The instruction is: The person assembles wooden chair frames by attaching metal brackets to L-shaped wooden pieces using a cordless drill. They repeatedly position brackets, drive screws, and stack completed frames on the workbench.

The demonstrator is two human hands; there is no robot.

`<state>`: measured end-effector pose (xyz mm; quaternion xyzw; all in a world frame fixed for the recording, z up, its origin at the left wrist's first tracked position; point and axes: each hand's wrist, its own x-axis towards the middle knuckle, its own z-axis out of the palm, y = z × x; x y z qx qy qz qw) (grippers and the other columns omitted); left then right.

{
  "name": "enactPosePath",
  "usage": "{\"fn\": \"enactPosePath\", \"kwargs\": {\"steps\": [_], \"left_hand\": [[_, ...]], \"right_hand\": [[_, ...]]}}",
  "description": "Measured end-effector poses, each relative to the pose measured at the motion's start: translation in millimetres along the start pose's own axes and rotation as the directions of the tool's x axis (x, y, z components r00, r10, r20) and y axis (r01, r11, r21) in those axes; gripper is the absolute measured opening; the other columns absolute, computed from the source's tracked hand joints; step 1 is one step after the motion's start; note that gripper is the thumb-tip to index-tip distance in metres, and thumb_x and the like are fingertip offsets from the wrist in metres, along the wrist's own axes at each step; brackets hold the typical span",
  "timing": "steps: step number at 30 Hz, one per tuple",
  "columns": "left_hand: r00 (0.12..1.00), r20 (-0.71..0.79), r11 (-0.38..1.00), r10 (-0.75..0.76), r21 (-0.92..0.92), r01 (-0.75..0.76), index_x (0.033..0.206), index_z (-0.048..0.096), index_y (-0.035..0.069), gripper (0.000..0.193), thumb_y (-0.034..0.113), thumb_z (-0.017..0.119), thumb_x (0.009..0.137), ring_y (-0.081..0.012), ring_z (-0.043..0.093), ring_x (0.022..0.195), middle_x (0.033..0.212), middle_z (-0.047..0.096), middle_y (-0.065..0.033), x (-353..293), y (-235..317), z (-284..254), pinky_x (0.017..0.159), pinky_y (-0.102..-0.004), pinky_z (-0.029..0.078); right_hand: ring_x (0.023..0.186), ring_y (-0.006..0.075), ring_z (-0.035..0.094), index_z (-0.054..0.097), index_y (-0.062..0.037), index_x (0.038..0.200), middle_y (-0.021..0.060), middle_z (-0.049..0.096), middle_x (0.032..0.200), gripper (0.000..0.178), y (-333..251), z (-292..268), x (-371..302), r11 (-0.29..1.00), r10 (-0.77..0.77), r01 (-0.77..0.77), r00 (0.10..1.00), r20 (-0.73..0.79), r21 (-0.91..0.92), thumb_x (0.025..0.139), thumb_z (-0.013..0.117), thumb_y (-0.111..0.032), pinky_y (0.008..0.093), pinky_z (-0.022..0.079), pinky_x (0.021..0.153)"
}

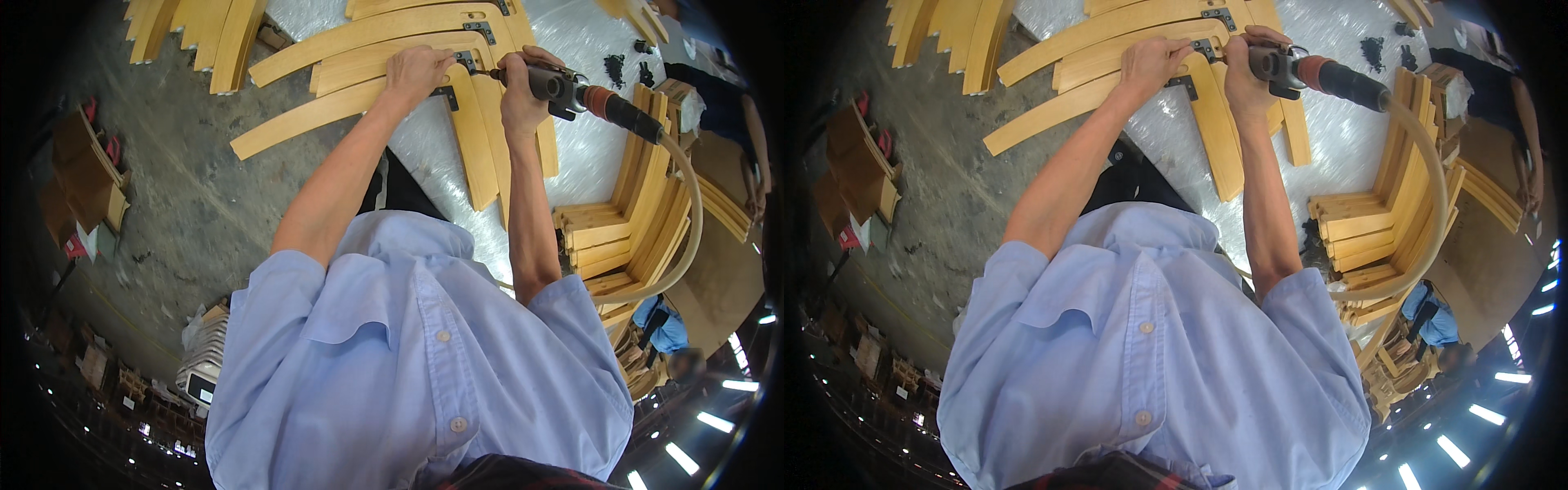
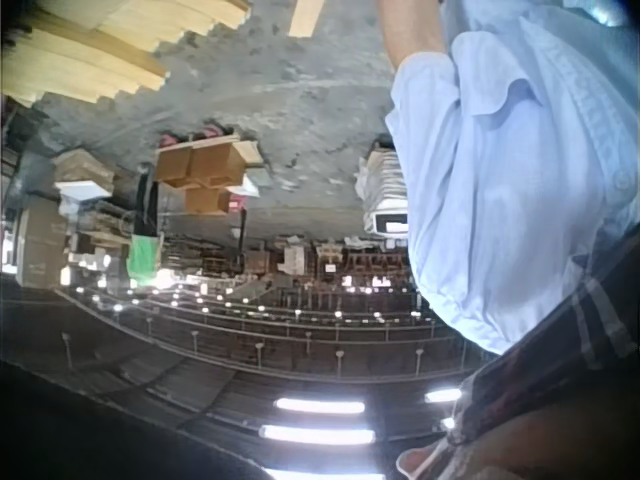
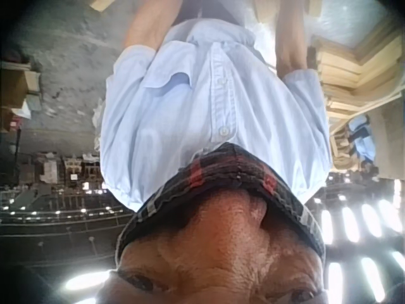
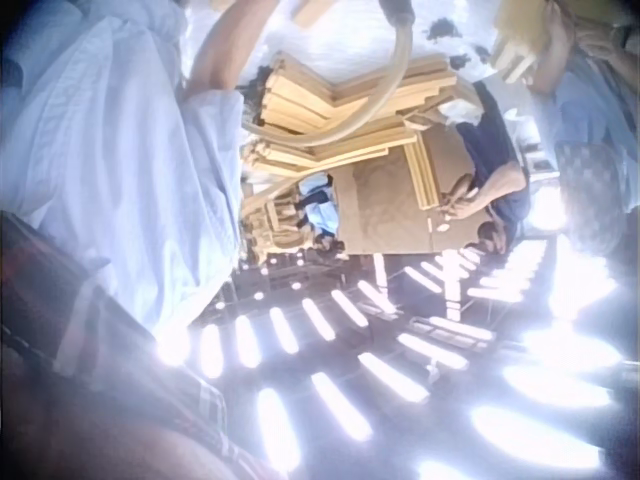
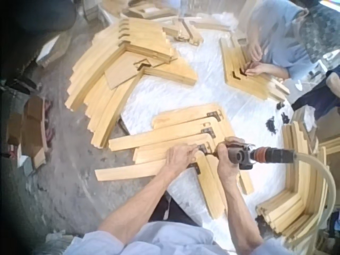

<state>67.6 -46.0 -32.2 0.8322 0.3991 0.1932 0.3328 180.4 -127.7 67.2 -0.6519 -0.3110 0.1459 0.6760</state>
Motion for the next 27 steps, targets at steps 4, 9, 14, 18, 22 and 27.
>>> {"fn": "enactPosePath", "kwargs": {"steps": [4,9,14,18,22,27], "left_hand": [[0.953,0.054,0.87,-0.298,-0.396,0.294,0.108,0.067,0.004,0.031,0.03,0.06,0.092,-0.0172,0.06,0.068,0.077,0.064,-0.0084,3.0,14.9,-8.9,0.065,-0.0294,0.049],[0.783,0.446,0.219,-0.434,-0.79,0.572,0.105,0.06,0.0,0.021,0.017,0.051,0.099,-0.0106,0.058,0.077,0.095,0.065,-0.0061,-5.2,21.3,-20.0,0.07,-0.0234,0.049],[0.746,0.574,-0.018,-0.338,-0.796,0.605,0.104,0.06,-0.001,0.02,0.015,0.049,0.1,-0.0099,0.058,0.079,0.097,0.065,-0.0074,-10.0,24.8,-24.0,0.072,-0.0221,0.051],[0.752,0.589,-0.155,-0.296,-0.806,0.571,0.105,0.06,-0.002,0.022,0.017,0.05,0.1,-0.0091,0.057,0.078,0.096,0.064,-0.0058,-10.1,24.4,-22.6,0.071,-0.0207,0.05],[0.752,0.606,-0.151,-0.258,-0.794,0.589,0.113,0.06,0.001,0.024,0.018,0.048,0.101,-0.0064,0.056,0.077,0.09,0.063,0.0004,-7.4,23.6,-13.0,0.071,-0.0197,0.048],[0.779,0.61,-0.09,-0.146,-0.792,0.604,0.123,0.057,-0.003,0.032,0.018,0.052,0.099,-0.008,0.055,0.077,0.089,0.06,0.0004,-3.7,30.7,-8.2,0.072,-0.0201,0.049]], "right_hand": [[0.071,0.0142,0.064,0.054,-0.0006,0.104,0.0086,0.062,0.081,0.026,-12.9,-8.3,-5.4,1.0,0.023,-0.023,1.0,-0.016,0.016,0.081,0.066,0.002,0.0273,0.055,0.068],[0.073,0.0117,0.061,0.059,-0.0012,0.1,0.0069,0.063,0.083,0.021,-4.6,-5.6,-6.0,0.994,-0.032,0.034,0.999,0.016,-0.108,0.08,0.067,0.0,0.0249,0.051,0.07],[0.074,0.0137,0.062,0.056,-0.0015,0.1,0.0092,0.063,0.086,0.02,-17.6,-11.2,-6.0,0.999,0.032,-0.032,0.999,-0.021,-0.014,0.082,0.065,-0.001,0.0262,0.051,0.072],[0.075,0.0194,0.064,0.048,-0.0019,0.104,0.0141,0.064,0.082,0.025,-38.3,-19.8,-11.6,0.988,-0.053,0.059,0.997,-0.049,0.141,0.082,0.06,0.002,0.0322,0.053,0.074],[0.074,0.0214,0.064,0.045,-0.0007,0.104,0.0155,0.064,0.079,0.027,-50.7,-22.7,-10.4,0.964,-0.062,0.081,0.995,-0.083,0.253,0.081,0.058,0.005,0.035,0.052,0.075],[0.074,0.0223,0.064,0.046,0.0003,0.103,0.0158,0.063,0.078,0.025,-56.8,-26.7,-8.1,0.955,-0.081,0.109,0.991,-0.11,0.277,0.081,0.056,0.006,0.0359,0.051,0.075]]}}
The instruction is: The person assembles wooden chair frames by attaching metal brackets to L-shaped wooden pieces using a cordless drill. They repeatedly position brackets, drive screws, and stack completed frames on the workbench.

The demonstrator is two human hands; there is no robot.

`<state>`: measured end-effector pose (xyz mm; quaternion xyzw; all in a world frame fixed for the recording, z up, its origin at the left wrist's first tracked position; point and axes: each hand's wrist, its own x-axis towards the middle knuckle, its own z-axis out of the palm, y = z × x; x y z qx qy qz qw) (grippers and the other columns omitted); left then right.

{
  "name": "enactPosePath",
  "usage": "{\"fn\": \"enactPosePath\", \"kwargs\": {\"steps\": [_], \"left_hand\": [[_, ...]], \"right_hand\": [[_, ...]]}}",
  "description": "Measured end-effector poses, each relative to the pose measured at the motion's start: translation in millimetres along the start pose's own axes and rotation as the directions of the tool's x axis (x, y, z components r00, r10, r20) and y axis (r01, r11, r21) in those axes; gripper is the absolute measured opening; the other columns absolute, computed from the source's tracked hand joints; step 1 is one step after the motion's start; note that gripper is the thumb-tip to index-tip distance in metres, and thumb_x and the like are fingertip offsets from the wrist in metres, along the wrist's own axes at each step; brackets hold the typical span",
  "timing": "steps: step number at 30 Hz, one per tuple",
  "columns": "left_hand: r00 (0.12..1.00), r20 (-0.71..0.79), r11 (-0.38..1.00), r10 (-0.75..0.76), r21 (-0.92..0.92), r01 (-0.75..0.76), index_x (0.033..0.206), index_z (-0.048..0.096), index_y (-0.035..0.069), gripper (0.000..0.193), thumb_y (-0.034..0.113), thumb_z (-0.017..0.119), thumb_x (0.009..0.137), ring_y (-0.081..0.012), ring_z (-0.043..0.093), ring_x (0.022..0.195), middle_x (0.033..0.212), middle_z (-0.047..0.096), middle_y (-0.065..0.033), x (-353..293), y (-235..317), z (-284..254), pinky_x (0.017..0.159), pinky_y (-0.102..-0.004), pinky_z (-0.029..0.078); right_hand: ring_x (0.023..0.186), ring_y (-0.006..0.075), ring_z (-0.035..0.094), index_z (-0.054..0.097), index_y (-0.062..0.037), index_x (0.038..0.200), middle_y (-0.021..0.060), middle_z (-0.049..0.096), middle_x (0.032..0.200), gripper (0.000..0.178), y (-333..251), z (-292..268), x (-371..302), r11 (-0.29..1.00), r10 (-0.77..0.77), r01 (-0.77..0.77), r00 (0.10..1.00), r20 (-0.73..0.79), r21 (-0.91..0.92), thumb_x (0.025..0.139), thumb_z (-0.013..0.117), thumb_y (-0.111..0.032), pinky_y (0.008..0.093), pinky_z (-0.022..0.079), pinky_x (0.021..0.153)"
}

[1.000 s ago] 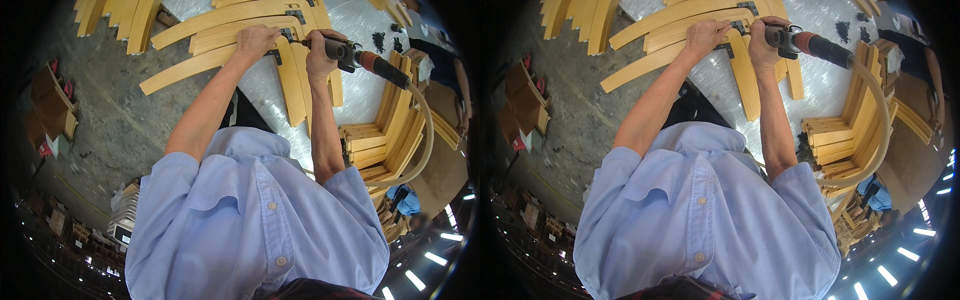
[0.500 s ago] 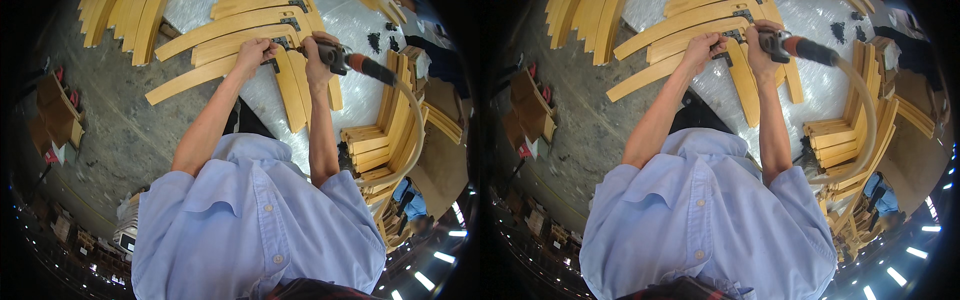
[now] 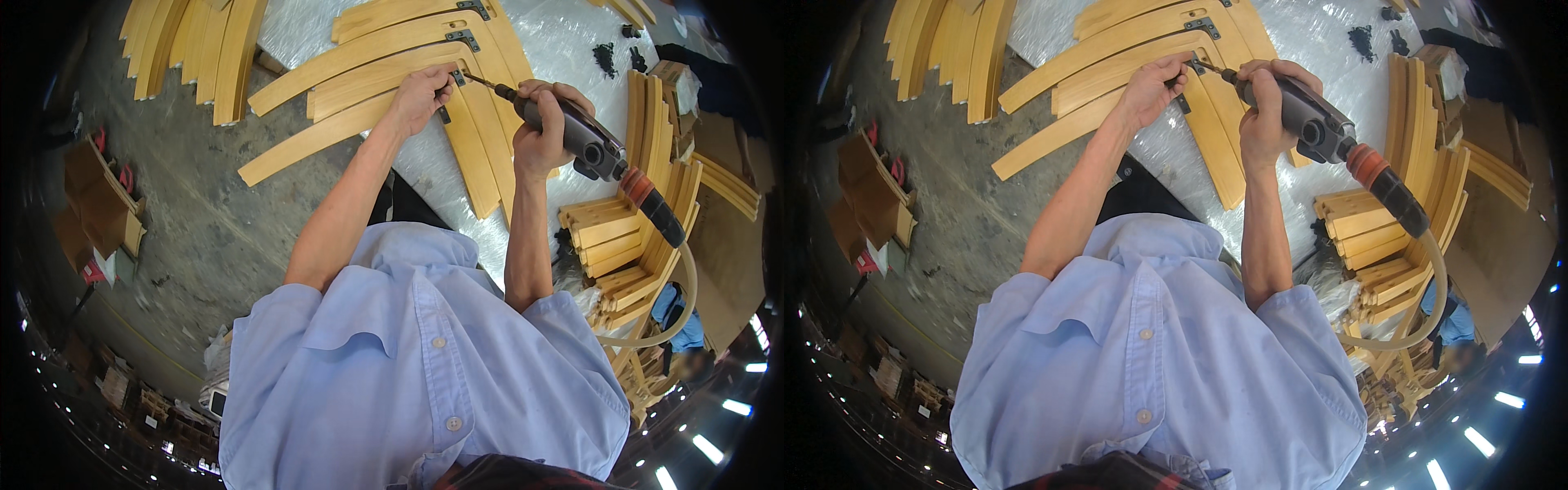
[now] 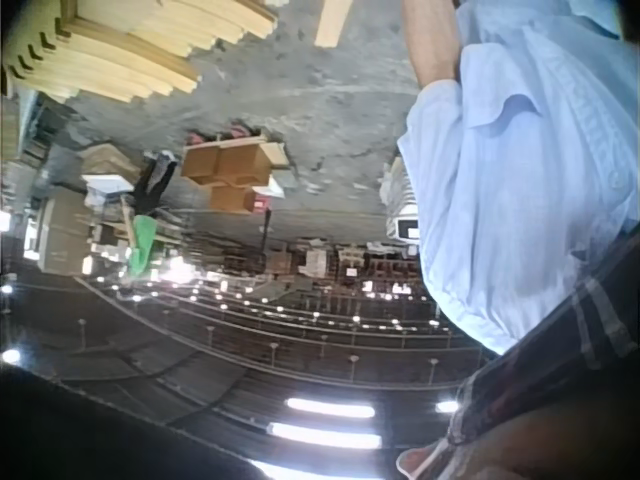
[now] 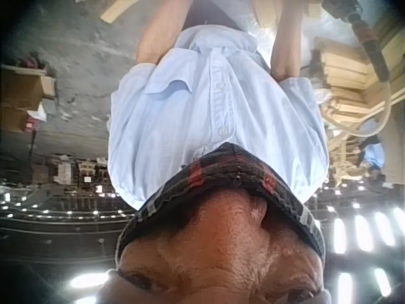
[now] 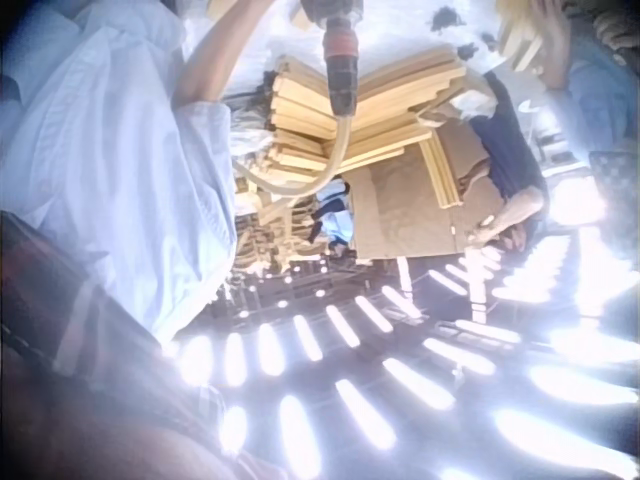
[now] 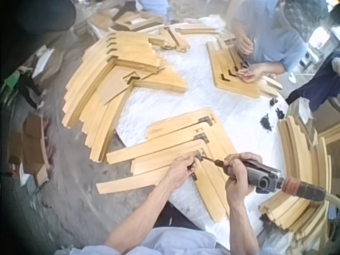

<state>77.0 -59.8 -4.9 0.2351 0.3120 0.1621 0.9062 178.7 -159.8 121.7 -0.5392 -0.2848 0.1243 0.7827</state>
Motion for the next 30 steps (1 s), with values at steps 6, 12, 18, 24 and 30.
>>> {"fn": "enactPosePath", "kwargs": {"steps": [6,12,18,24,30], "left_hand": [[0.999,0.002,0.998,-0.044,0.052,0.043,0.115,0.062,0.001,0.026,0.019,0.058,0.096,-0.0078,0.059,0.082,0.087,0.063,0.0006,-3.1,6.4,9.4,0.076,-0.0204,0.048],[0.999,0.013,0.998,-0.036,-0.05,0.036,0.105,0.065,0.001,0.019,0.017,0.06,0.095,-0.0092,0.06,0.08,0.087,0.064,-0.0011,-4.2,5.6,12.0,0.073,-0.0209,0.051],[0.997,0.064,0.996,-0.053,-0.07,0.057,0.102,0.065,0.001,0.019,0.018,0.06,0.095,-0.0086,0.06,0.075,0.087,0.064,-0.0014,1.6,3.2,14.5,0.069,-0.0197,0.052],[0.996,0.045,0.996,-0.079,-0.046,0.081,0.094,0.064,0.004,0.019,0.023,0.062,0.095,-0.0059,0.057,0.07,0.084,0.062,0.0004,4.1,3.1,18.5,0.063,-0.0179,0.049],[0.994,0.09,0.96,-0.067,0.277,0.039,0.082,0.063,0.009,0.027,0.033,0.06,0.095,-0.0041,0.05,0.064,0.075,0.058,0.003,11.3,6.4,16.5,0.06,-0.0183,0.042]], "right_hand": [[0.071,0.0256,0.063,0.048,0.0009,0.102,0.0161,0.062,0.073,0.025,-5.1,-1.1,4.3,0.996,0.005,-0.001,0.999,-0.051,0.084,0.079,0.056,0.005,0.0386,0.051,0.075],[0.068,0.0272,0.063,0.049,0.0014,0.101,0.0166,0.061,0.069,0.024,-5.8,-7.3,9.1,0.993,-0.009,0.019,0.996,-0.086,0.116,0.078,0.055,0.005,0.0399,0.052,0.075],[0.068,0.0279,0.063,0.049,0.0017,0.101,0.0171,0.061,0.069,0.026,-5.3,-11.8,11.1,0.991,0.008,0.008,0.993,-0.114,0.135,0.076,0.055,0.005,0.0398,0.052,0.074],[0.067,0.0291,0.063,0.049,0.0025,0.101,0.0182,0.06,0.069,0.026,-8.4,-20.2,14.3,0.987,0.063,-0.035,0.981,-0.181,0.154,0.076,0.055,0.004,0.0406,0.052,0.074],[0.068,0.0296,0.062,0.049,0.0005,0.101,0.0159,0.058,0.07,0.024,-6.5,-30.5,18.6,0.98,0.12,-0.073,0.958,-0.261,0.184,0.078,0.053,0.001,0.0449,0.051,0.076]]}}
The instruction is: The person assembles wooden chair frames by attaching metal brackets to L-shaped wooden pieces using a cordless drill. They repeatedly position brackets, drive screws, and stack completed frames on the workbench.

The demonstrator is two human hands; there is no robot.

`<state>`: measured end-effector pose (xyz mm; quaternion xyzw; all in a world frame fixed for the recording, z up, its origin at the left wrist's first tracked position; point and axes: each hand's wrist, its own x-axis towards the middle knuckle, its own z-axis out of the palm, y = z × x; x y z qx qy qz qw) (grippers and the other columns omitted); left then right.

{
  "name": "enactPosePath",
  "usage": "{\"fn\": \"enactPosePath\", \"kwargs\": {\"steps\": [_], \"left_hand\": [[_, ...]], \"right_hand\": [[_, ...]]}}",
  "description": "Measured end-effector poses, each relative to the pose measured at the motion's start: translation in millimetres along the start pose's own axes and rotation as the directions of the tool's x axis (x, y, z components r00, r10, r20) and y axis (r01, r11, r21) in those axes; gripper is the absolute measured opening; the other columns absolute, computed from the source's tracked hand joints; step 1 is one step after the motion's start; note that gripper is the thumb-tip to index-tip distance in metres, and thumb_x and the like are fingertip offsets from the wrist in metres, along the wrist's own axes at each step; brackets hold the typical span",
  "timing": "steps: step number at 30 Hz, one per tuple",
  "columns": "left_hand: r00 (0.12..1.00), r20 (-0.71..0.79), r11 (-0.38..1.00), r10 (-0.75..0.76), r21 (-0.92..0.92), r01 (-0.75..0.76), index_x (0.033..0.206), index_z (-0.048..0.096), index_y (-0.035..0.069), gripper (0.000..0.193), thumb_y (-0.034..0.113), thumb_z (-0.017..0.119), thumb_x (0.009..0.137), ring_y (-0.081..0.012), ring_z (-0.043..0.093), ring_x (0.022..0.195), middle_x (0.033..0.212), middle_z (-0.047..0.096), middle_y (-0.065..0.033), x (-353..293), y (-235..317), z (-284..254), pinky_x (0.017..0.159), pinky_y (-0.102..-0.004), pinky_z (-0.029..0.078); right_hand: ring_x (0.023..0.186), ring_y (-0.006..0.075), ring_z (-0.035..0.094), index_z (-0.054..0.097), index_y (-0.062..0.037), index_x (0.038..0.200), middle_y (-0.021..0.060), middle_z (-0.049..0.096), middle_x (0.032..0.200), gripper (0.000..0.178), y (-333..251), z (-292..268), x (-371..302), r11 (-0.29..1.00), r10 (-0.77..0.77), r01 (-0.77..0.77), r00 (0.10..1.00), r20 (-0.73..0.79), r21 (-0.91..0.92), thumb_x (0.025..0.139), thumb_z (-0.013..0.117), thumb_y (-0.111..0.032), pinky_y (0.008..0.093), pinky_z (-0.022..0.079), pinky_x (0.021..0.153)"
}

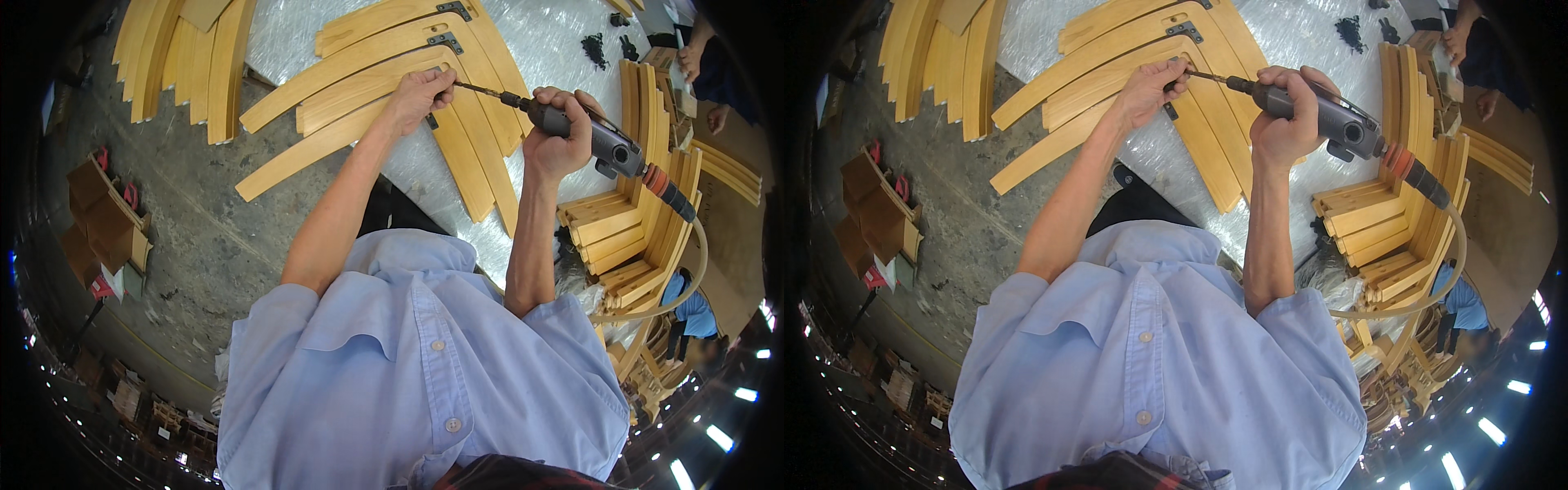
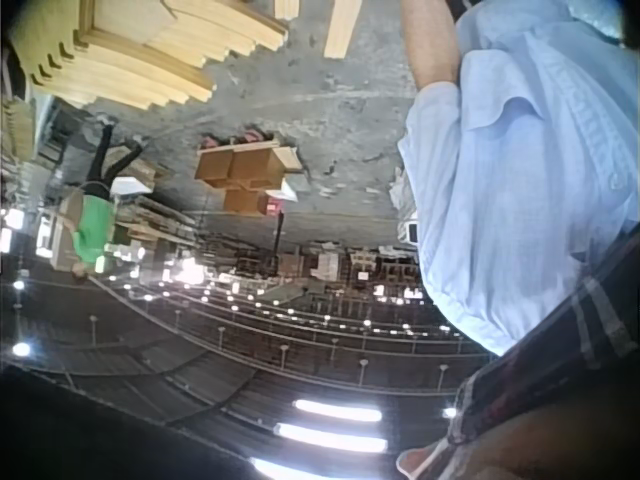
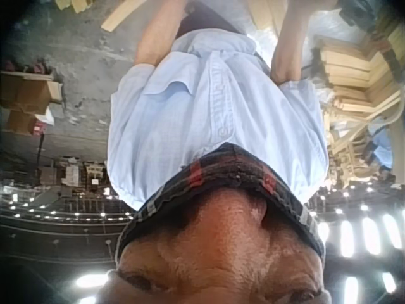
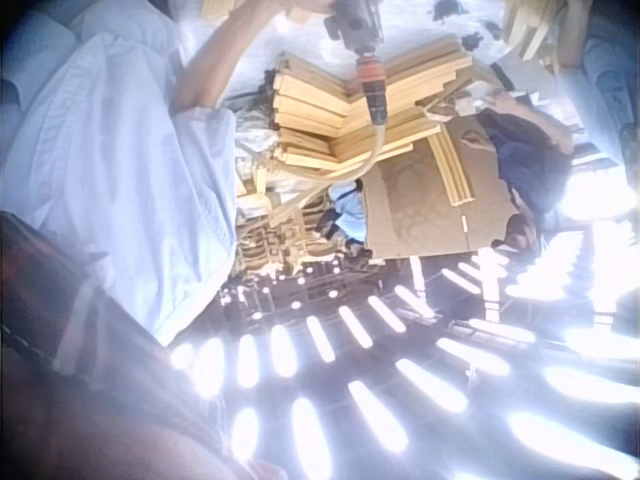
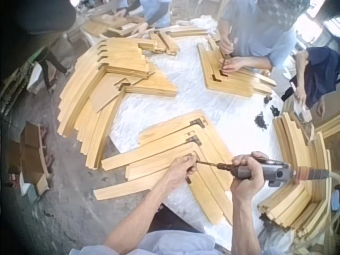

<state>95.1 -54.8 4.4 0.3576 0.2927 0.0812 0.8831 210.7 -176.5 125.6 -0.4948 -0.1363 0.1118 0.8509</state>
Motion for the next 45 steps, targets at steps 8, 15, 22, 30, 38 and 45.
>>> {"fn": "enactPosePath", "kwargs": {"steps": [8,15,22,30,38,45], "left_hand": [[0.998,-0.028,0.997,0.056,0.049,-0.054,0.087,0.063,0.007,0.029,0.035,0.06,0.095,-0.0028,0.043,0.062,0.07,0.052,0.0052,1.9,14.4,10.1,0.056,-0.018,0.034],[0.998,-0.059,0.999,0.007,-0.04,-0.009,0.078,0.063,0.007,0.032,0.035,0.062,0.094,-0.0047,0.044,0.059,0.066,0.053,0.0036,6.7,22.6,9.3,0.055,-0.0196,0.035],[0.998,0.007,0.995,0.055,0.078,-0.055,0.087,0.064,0.005,0.029,0.032,0.062,0.094,-0.0041,0.044,0.06,0.066,0.051,0.0039,13.1,25.8,-0.6,0.054,-0.0188,0.035],[0.997,-0.079,0.96,0.005,-0.278,-0.026,0.085,0.068,0.002,0.04,0.041,0.063,0.092,-0.0056,0.045,0.056,0.065,0.054,0.0039,10.9,29.0,4.7,0.052,-0.0208,0.036],[0.75,-0.329,0.526,0.574,0.85,-0.03,0.096,0.074,0.008,0.034,0.039,0.068,0.084,-0.0188,0.066,0.069,0.08,0.071,-0.0086,42.1,19.6,-24.7,0.065,-0.0323,0.05],[0.806,-0.084,0.134,0.586,0.991,0.006,0.106,0.074,0.02,0.036,0.047,0.067,0.083,-0.0219,0.064,0.067,0.074,0.068,-0.0056,57.8,18.2,-36.3,0.06,-0.0338,0.049]], "right_hand": [[0.074,0.0289,0.06,0.05,-0.0028,0.102,0.0123,0.056,0.074,0.021,5.6,-4.2,-4.5,0.992,0.036,-0.015,0.983,-0.179,0.122,0.082,0.051,-0.001,0.0498,0.048,0.083],[0.075,0.0289,0.061,0.051,-0.0031,0.103,0.0134,0.057,0.076,0.022,11.3,-1.7,-5.6,0.998,-0.036,0.038,0.998,-0.046,0.044,0.081,0.052,-0.001,0.0502,0.048,0.085],[0.076,0.0293,0.061,0.051,-0.0026,0.102,0.0143,0.057,0.076,0.021,13.3,-0.1,-1.2,0.997,-0.068,0.068,0.998,0.008,0.037,0.081,0.052,-0.002,0.0505,0.049,0.084],[0.076,0.0295,0.061,0.051,-0.0028,0.103,0.0142,0.057,0.076,0.019,16.0,2.1,2.3,0.995,-0.067,0.069,0.997,-0.03,0.067,0.084,0.051,-0.004,0.0511,0.049,0.084],[0.077,0.0298,0.061,0.051,-0.0028,0.103,0.0142,0.057,0.076,0.02,14.9,-0.9,10.1,0.994,-0.109,0.109,0.994,0.002,0.016,0.084,0.053,-0.004,0.0515,0.049,0.084],[0.075,0.0303,0.062,0.048,-0.0012,0.105,0.0155,0.058,0.075,0.024,13.7,-0.9,13.1,0.992,-0.123,0.123,0.992,0.008,-0.001,0.081,0.053,0.0,0.0504,0.05,0.082]]}}
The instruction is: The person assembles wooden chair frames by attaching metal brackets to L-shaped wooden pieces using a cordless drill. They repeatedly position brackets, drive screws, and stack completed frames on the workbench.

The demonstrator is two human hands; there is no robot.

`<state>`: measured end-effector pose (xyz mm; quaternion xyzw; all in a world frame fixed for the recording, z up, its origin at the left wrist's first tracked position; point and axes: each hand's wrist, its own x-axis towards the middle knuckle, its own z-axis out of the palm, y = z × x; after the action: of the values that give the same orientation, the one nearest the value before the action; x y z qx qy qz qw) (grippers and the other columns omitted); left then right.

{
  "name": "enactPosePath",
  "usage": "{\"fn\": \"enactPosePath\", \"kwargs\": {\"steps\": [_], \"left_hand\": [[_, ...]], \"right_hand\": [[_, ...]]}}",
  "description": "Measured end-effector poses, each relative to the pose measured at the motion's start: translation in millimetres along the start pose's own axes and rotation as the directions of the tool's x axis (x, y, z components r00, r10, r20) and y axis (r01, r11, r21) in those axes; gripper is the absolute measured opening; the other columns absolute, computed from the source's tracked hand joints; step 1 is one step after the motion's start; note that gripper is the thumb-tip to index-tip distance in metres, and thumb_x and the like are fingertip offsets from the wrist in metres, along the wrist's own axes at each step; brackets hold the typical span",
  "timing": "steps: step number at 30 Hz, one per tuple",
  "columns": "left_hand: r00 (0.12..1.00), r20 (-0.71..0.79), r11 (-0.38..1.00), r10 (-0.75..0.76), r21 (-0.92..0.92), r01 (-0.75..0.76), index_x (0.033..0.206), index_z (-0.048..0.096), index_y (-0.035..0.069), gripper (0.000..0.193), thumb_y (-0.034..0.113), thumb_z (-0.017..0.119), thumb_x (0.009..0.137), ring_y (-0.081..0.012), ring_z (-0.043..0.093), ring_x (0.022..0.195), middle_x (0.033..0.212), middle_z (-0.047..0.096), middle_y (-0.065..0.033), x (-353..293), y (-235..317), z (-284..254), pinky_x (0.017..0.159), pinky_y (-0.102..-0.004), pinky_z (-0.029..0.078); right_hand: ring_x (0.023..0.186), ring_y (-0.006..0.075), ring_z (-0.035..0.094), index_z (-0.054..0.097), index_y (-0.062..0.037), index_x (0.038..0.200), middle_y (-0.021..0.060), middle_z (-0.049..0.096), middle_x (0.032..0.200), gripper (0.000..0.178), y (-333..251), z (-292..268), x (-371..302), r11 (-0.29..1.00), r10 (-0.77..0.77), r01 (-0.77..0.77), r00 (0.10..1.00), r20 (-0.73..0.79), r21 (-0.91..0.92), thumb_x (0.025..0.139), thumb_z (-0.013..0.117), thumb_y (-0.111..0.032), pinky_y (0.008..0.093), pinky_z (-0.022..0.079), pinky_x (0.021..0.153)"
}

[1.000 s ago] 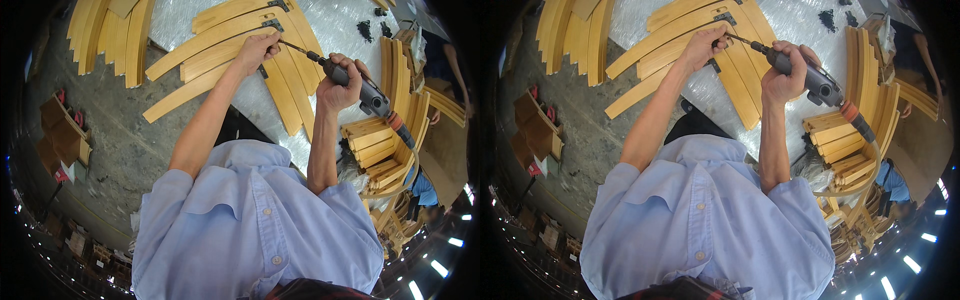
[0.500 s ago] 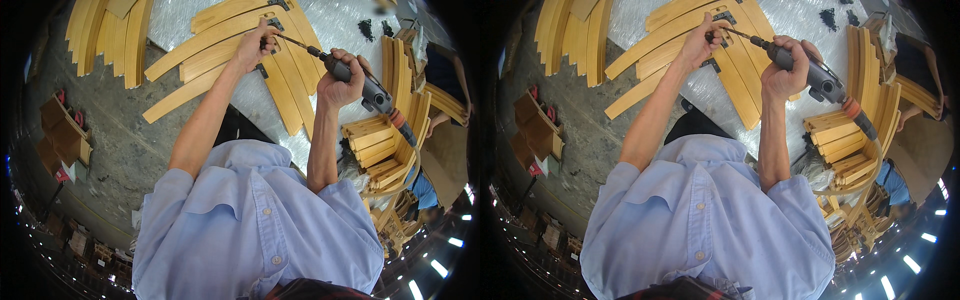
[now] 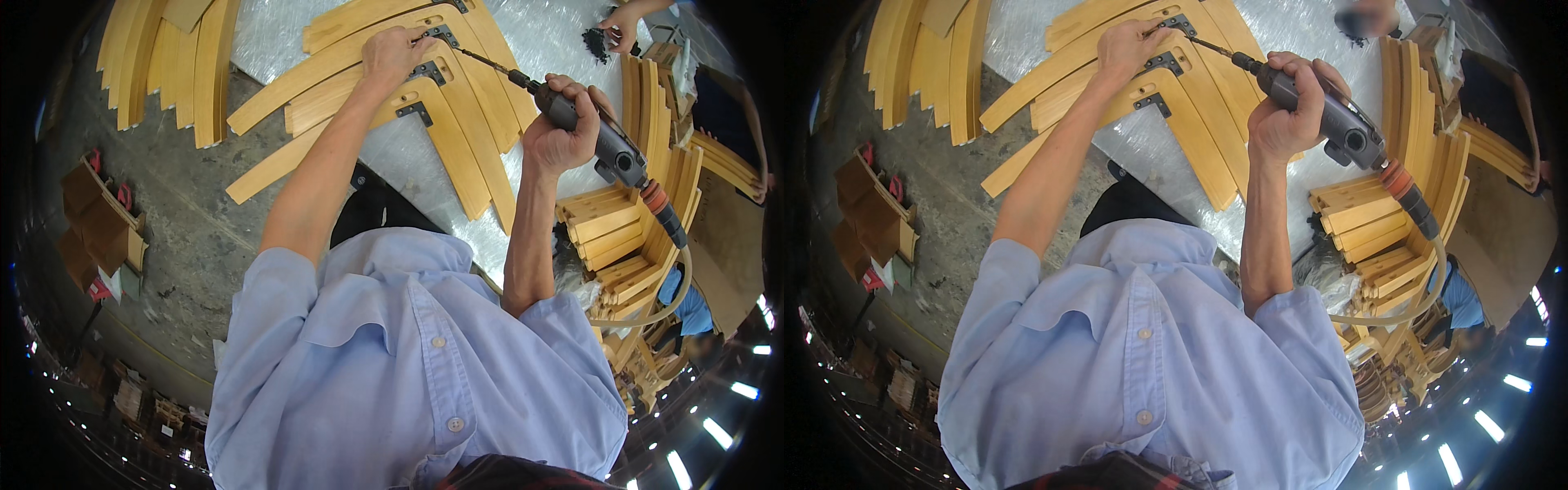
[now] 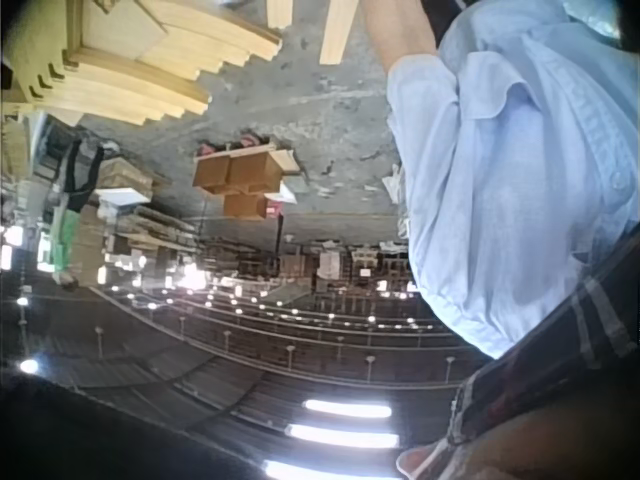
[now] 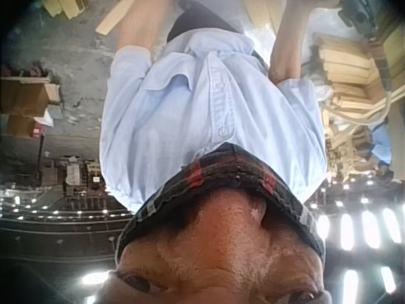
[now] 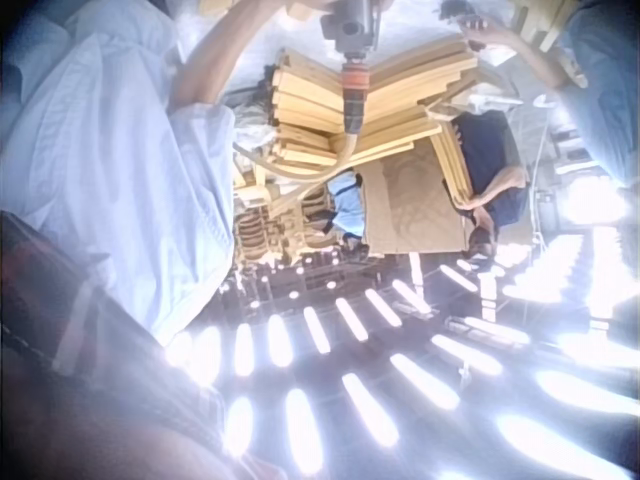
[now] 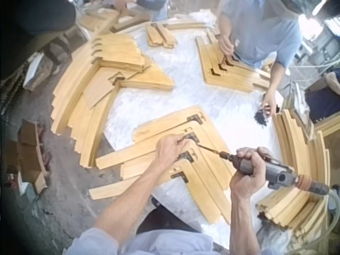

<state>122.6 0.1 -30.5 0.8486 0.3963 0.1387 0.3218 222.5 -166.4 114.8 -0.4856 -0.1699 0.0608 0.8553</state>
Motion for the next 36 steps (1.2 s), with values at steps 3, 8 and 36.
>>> {"fn": "enactPosePath", "kwargs": {"steps": [3,8,36], "left_hand": [[0.999,-0.051,0.999,0.017,0.035,-0.016,0.105,0.074,0.025,0.032,0.047,0.065,0.084,-0.0231,0.064,0.066,0.071,0.066,-0.0049,1.0,-2.0,5.2,0.059,-0.0358,0.049],[0.998,-0.06,0.999,0.03,0.031,-0.028,0.104,0.074,0.027,0.03,0.047,0.063,0.085,-0.0254,0.064,0.069,0.073,0.066,-0.0052,1.2,-3.8,6.2,0.061,-0.0373,0.05],[0.999,-0.034,1.0,0.016,0.024,-0.016,0.102,0.075,0.025,0.024,0.041,0.064,0.086,-0.0274,0.066,0.075,0.077,0.067,-0.0052,3.1,-3.8,7.0,0.066,-0.0405,0.052]], "right_hand": [[0.072,0.0301,0.065,0.048,0.0009,0.103,0.0158,0.06,0.071,0.025,-0.4,1.7,0.8,0.999,-0.001,0.002,1.0,-0.022,0.044,0.079,0.055,0.003,0.0473,0.051,0.08],[0.072,0.03,0.065,0.047,0.0015,0.103,0.0161,0.06,0.071,0.025,1.2,1.1,1.7,0.999,0.008,-0.007,1.0,-0.015,0.043,0.079,0.055,0.003,0.0473,0.052,0.08],[0.073,0.0287,0.066,0.047,0.0007,0.104,0.0177,0.062,0.074,0.028,16.1,1.7,6.4,0.999,0.027,-0.027,1.0,0.008,0.032,0.078,0.057,0.004,0.0426,0.053,0.08]]}}
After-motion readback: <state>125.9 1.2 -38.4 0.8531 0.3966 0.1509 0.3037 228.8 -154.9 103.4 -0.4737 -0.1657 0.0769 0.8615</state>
